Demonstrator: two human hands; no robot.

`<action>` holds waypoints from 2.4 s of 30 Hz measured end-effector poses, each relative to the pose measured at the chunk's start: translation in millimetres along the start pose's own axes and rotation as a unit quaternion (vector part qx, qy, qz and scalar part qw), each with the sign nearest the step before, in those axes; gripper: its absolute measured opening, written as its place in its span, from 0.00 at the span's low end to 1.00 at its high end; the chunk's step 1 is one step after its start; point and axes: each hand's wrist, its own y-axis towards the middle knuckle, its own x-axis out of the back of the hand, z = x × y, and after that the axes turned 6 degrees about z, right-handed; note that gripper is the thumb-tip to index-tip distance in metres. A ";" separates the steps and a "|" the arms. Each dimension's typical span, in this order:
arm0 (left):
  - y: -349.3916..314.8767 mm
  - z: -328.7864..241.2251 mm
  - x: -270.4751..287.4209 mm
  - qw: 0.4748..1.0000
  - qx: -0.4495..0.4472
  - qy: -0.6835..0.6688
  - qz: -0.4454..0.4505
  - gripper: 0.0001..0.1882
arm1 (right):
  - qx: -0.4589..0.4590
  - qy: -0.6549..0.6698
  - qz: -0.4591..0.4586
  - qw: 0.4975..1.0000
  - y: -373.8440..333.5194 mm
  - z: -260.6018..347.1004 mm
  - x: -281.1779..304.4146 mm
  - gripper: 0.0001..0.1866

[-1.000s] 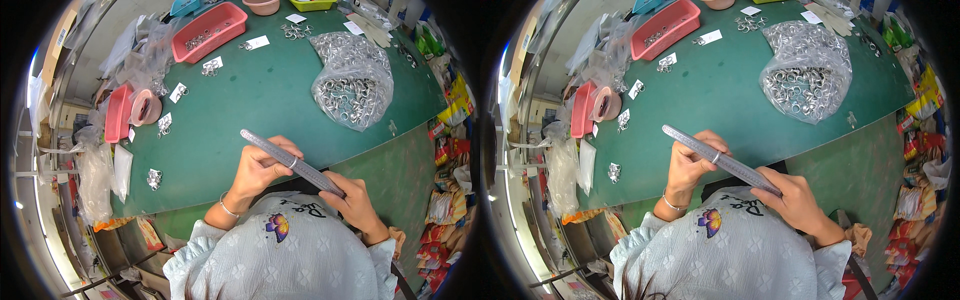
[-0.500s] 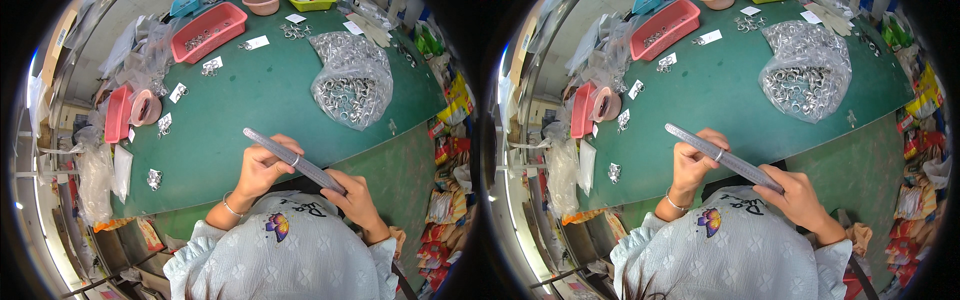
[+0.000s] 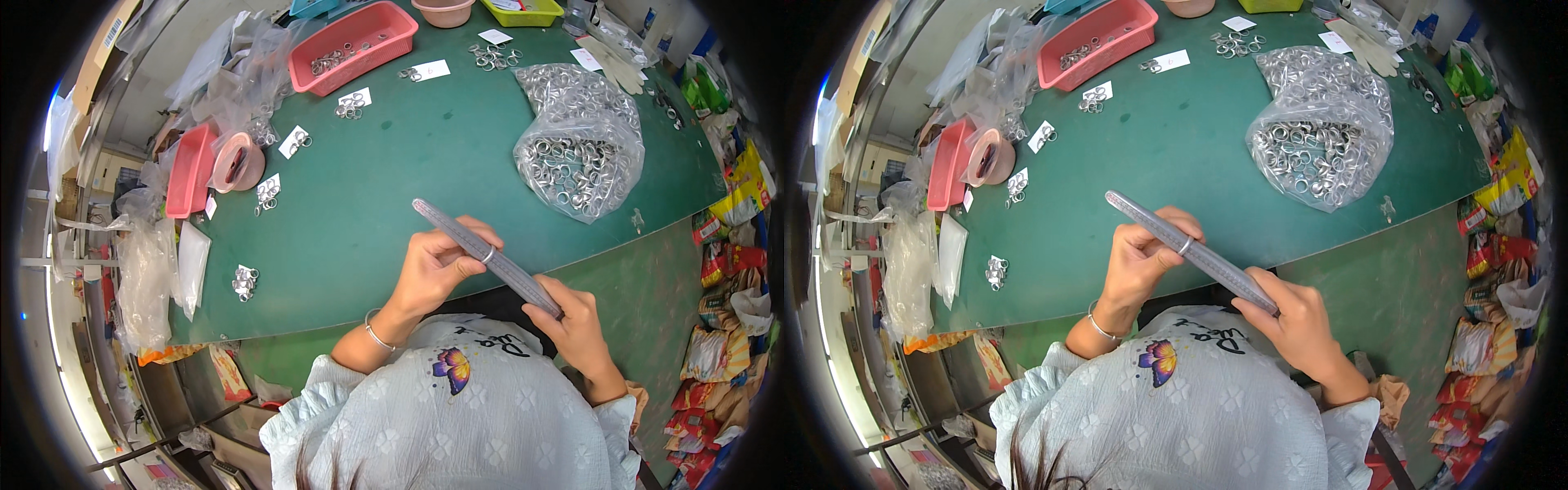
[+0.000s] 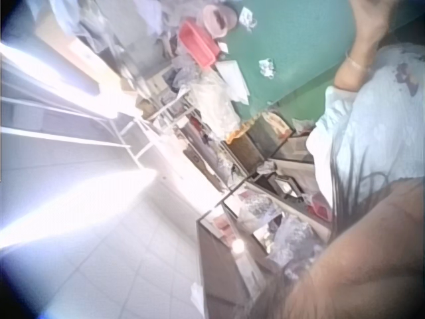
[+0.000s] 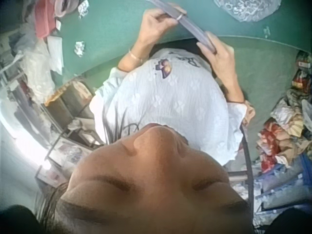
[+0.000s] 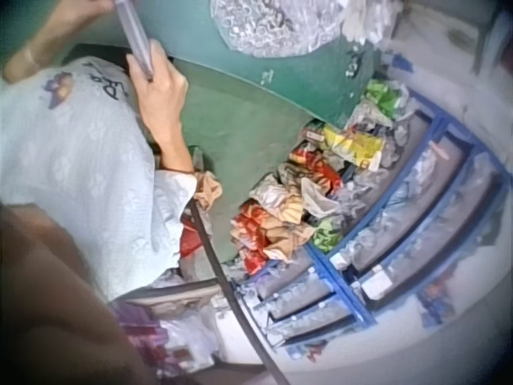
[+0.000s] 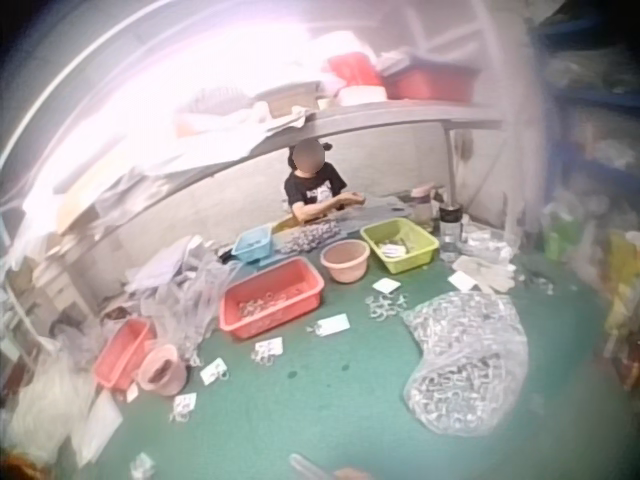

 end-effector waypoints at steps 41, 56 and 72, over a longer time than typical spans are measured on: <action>-10.4 4.0 -4.8 0.998 -0.017 -0.041 -0.051 0.13 | -0.008 0.059 0.019 0.998 0.9 9.7 5.4 0.14; -6.4 -1.3 -5.4 0.997 -0.007 -0.075 -0.024 0.15 | -0.035 0.113 0.057 0.991 -0.2 10.5 10.0 0.13; 3.7 -0.2 2.7 0.997 0.007 -0.071 0.037 0.18 | -0.040 0.115 0.048 0.991 -3.0 15.4 7.1 0.14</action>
